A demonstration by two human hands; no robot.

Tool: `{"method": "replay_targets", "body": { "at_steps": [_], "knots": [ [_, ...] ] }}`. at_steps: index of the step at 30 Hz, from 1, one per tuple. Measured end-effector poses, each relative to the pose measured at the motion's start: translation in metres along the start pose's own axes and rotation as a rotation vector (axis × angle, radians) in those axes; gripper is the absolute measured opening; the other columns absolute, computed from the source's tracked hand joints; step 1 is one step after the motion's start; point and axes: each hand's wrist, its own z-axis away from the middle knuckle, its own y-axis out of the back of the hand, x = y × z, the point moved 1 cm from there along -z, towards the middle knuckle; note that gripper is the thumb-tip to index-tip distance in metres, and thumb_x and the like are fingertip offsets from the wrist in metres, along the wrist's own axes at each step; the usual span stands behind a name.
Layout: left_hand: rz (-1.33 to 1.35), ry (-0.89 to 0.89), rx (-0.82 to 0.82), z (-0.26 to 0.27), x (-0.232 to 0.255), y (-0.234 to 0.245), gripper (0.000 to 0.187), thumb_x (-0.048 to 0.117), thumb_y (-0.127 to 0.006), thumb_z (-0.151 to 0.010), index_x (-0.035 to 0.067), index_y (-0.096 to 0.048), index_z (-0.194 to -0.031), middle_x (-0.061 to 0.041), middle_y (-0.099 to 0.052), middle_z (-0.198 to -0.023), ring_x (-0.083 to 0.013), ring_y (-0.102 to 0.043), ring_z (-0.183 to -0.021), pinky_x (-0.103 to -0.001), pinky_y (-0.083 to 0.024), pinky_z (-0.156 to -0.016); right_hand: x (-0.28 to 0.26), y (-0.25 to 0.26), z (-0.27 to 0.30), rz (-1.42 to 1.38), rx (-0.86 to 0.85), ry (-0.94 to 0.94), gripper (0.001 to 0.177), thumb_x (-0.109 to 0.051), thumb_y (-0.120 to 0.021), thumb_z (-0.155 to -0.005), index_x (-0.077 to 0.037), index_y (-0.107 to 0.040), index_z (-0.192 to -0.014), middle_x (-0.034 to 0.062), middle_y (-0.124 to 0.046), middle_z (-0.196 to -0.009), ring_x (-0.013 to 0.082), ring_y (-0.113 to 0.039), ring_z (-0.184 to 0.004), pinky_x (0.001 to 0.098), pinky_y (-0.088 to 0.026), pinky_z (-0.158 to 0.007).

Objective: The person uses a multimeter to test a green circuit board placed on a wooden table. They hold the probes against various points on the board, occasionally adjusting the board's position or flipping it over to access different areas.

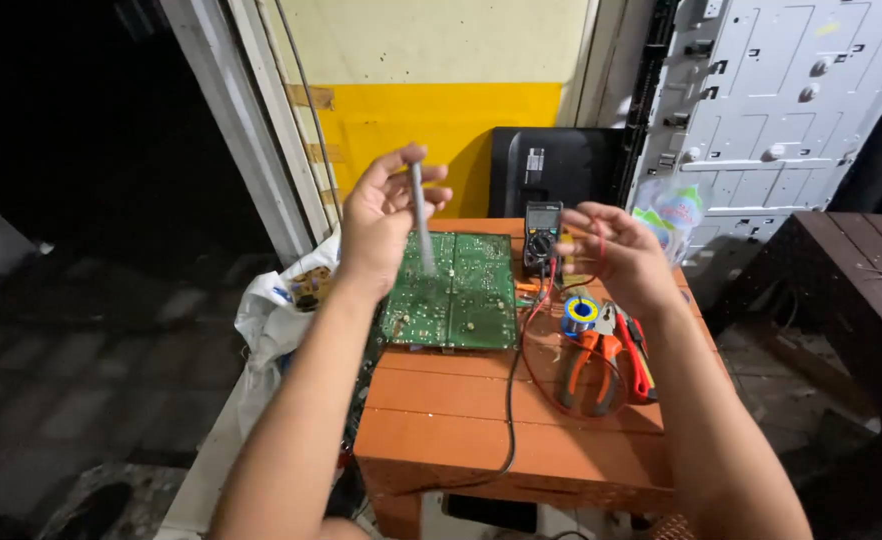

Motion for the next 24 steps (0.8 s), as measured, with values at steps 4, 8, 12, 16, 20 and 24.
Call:
{"method": "replay_targets", "body": {
  "at_steps": [4, 8, 12, 16, 20, 24],
  "knots": [
    [0.130, 0.007, 0.113, 0.010, -0.073, 0.006, 0.043, -0.007, -0.072, -0.090, 0.005, -0.060, -0.130, -0.014, -0.071, -0.092, -0.0194, -0.074, -0.082, -0.031, -0.066, -0.084, 0.031, -0.008, -0.003, 0.319, 0.147, 0.110, 0.024, -0.001, -0.065, -0.098, 0.007, -0.064, -0.121, 0.0209, -0.073, -0.097, 0.0309, -0.074, -0.066, 0.0383, -0.063, -0.051],
    [-0.504, 0.072, 0.093, 0.025, -0.117, 0.019, 0.027, 0.026, -0.066, -0.102, 0.006, -0.072, -0.121, -0.012, -0.076, -0.079, -0.0188, -0.077, -0.069, -0.030, -0.064, -0.066, 0.057, -0.033, 0.001, 0.804, 0.129, 0.223, 0.018, -0.012, -0.074, -0.093, -0.012, -0.079, -0.110, 0.0070, -0.066, -0.055, 0.0163, -0.064, -0.047, 0.0259, -0.050, -0.046],
    [-0.866, 0.232, 0.027, 0.047, -0.137, 0.037, 0.025, 0.039, -0.073, -0.095, 0.027, -0.079, -0.116, 0.000, -0.080, -0.099, -0.0168, -0.077, -0.094, -0.030, -0.063, -0.081, 0.090, -0.026, 0.000, 1.073, 0.050, 0.136, 0.016, -0.030, -0.077, -0.093, -0.023, -0.080, -0.108, -0.0014, -0.075, -0.064, 0.0165, -0.072, -0.064, 0.0289, -0.058, -0.066],
    [-0.887, 0.147, 0.024, 0.051, -0.170, 0.042, 0.017, 0.026, -0.074, -0.093, 0.022, -0.078, -0.109, -0.007, -0.080, -0.090, -0.0279, -0.077, -0.092, -0.039, -0.064, -0.076, 0.099, -0.013, -0.002, 1.261, 0.032, 0.034, 0.020, -0.034, -0.075, -0.092, -0.025, -0.076, -0.110, -0.0003, -0.079, -0.076, 0.0260, -0.077, -0.082, 0.0403, -0.059, -0.077],
    [-0.917, 0.077, -0.020, 0.060, -0.155, 0.035, 0.015, 0.026, -0.077, -0.090, 0.019, -0.074, -0.103, -0.006, -0.079, -0.088, -0.0273, -0.077, -0.088, -0.039, -0.064, -0.073, 0.101, -0.018, 0.001, 1.237, 0.016, 0.045, 0.021, -0.026, -0.079, -0.087, -0.027, -0.077, -0.108, 0.0044, -0.079, -0.081, 0.0295, -0.076, -0.088, 0.0427, -0.058, -0.080],
    [-0.909, 0.119, -0.065, 0.059, -0.165, 0.038, 0.011, 0.026, -0.078, -0.087, 0.022, -0.077, -0.097, -0.003, -0.079, -0.085, -0.0260, -0.078, -0.087, -0.037, -0.065, -0.074, 0.100, -0.026, -0.003, 1.218, 0.017, 0.030, 0.018, -0.024, -0.081, -0.086, -0.027, -0.079, -0.103, 0.0028, -0.078, -0.079, 0.0251, -0.076, -0.084, 0.0391, -0.058, -0.079]
  ]
}}
